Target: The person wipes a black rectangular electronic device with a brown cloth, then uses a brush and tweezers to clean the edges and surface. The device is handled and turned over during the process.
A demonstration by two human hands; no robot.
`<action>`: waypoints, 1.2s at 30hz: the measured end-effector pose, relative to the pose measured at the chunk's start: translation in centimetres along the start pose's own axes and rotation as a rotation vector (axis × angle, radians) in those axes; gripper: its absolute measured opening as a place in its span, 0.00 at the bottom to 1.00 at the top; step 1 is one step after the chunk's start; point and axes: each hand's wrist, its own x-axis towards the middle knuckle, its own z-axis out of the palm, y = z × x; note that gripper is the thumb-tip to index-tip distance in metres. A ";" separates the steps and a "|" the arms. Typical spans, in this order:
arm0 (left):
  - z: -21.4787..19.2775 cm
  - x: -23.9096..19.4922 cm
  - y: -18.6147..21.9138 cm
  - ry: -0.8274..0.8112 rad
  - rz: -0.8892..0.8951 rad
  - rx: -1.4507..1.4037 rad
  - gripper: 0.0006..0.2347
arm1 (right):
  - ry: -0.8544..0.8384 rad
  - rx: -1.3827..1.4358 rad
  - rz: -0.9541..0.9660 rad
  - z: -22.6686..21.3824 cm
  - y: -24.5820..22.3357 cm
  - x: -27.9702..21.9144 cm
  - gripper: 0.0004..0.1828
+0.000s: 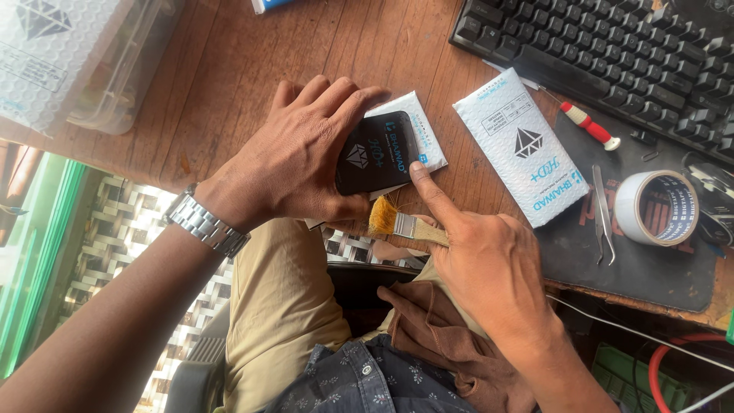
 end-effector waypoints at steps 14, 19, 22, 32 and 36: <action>-1.4 0.7 1.0 0.015 -0.167 -0.004 0.54 | 0.419 0.625 0.108 2.3 2.6 -1.3 0.18; -2.5 0.3 1.9 0.188 -0.253 -0.221 0.48 | 0.525 0.827 -0.202 2.2 0.1 1.2 0.22; -2.8 1.4 2.8 0.241 -0.456 -0.328 0.43 | 0.407 1.091 -0.140 1.8 -1.2 2.0 0.20; -0.5 2.4 2.1 0.475 -0.543 -1.509 0.33 | 0.065 1.728 0.014 -1.2 -1.2 3.9 0.14; -0.6 1.6 2.6 0.423 -0.577 -1.599 0.24 | -0.057 1.893 0.160 -2.4 0.4 4.1 0.08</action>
